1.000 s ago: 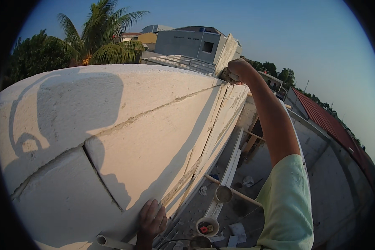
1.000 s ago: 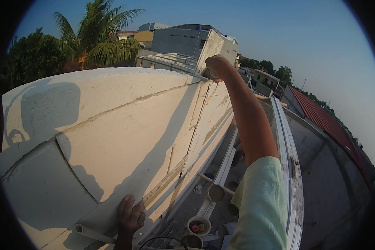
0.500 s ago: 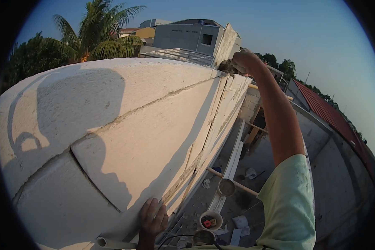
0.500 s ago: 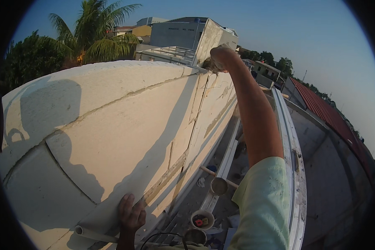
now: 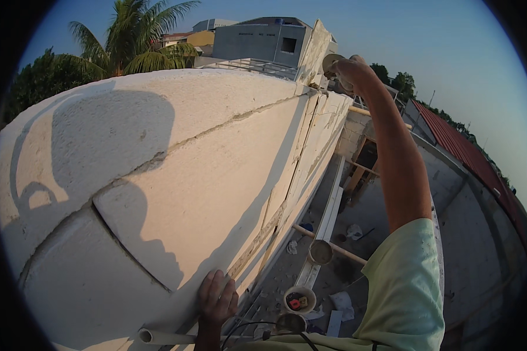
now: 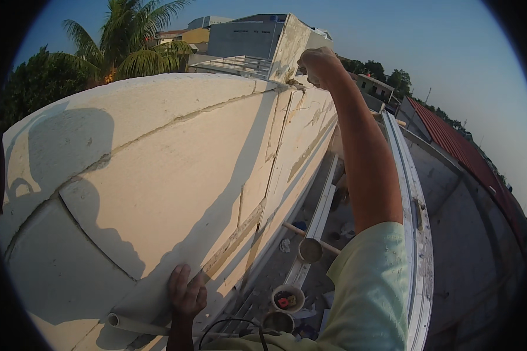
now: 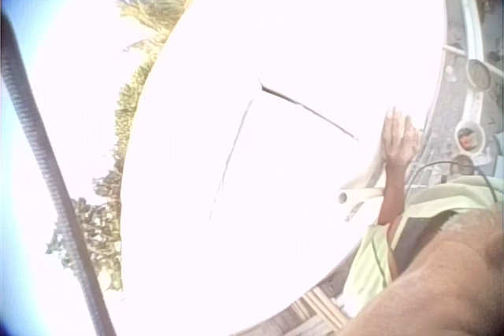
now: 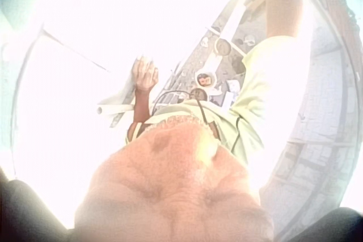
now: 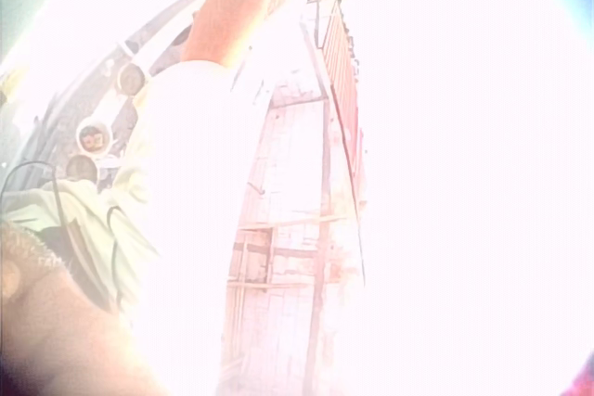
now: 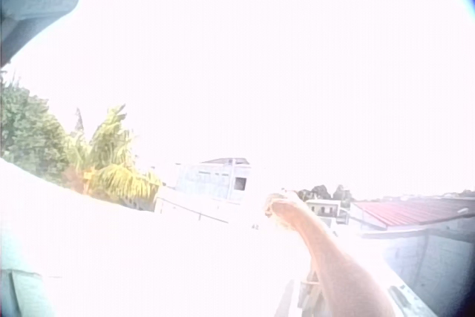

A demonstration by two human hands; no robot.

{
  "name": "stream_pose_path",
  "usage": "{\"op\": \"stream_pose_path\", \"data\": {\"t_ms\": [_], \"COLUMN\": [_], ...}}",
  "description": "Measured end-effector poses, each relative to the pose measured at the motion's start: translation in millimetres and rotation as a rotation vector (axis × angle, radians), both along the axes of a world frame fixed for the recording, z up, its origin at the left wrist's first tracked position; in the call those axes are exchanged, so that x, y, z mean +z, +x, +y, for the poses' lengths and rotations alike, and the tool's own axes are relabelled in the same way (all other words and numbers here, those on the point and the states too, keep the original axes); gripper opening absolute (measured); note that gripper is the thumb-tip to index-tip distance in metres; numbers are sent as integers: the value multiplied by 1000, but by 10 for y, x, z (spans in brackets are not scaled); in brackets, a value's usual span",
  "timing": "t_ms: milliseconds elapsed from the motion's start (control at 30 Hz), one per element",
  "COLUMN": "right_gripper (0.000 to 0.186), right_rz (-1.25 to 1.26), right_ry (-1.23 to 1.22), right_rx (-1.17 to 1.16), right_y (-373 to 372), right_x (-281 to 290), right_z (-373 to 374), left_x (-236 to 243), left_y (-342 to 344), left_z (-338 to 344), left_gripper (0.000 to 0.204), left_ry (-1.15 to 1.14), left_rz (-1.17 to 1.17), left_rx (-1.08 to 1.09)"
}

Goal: The person applies mortar to the top and sides of a concrete block wall using a trowel, scooping mortar from a bucket and smoothing it onto the surface.

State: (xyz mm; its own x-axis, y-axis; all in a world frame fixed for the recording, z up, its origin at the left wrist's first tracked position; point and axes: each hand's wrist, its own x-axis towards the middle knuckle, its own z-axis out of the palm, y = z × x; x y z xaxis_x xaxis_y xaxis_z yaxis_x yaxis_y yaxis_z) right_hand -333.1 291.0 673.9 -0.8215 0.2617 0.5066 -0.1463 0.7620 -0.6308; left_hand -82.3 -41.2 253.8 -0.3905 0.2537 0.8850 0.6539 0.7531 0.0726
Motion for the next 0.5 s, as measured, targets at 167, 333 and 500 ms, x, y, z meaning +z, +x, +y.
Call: {"op": "stream_pose_path", "data": {"t_ms": [167, 333, 500], "right_gripper": [26, 39, 47], "right_rz": [37, 125, 243], "right_ry": [-373, -697, -937], "right_rx": [215, 563, 753], "right_y": [389, 827, 1416], "right_x": [-287, -840, -1929], "right_z": [189, 510, 567], "left_x": [-68, -92, -96], "left_y": [-36, -65, 48], "left_z": [43, 76, -16], "left_gripper": [24, 20, 20], "left_ry": [69, 20, -26], "left_rz": [-46, -6, 14], "left_rx": [12, 67, 145]}}
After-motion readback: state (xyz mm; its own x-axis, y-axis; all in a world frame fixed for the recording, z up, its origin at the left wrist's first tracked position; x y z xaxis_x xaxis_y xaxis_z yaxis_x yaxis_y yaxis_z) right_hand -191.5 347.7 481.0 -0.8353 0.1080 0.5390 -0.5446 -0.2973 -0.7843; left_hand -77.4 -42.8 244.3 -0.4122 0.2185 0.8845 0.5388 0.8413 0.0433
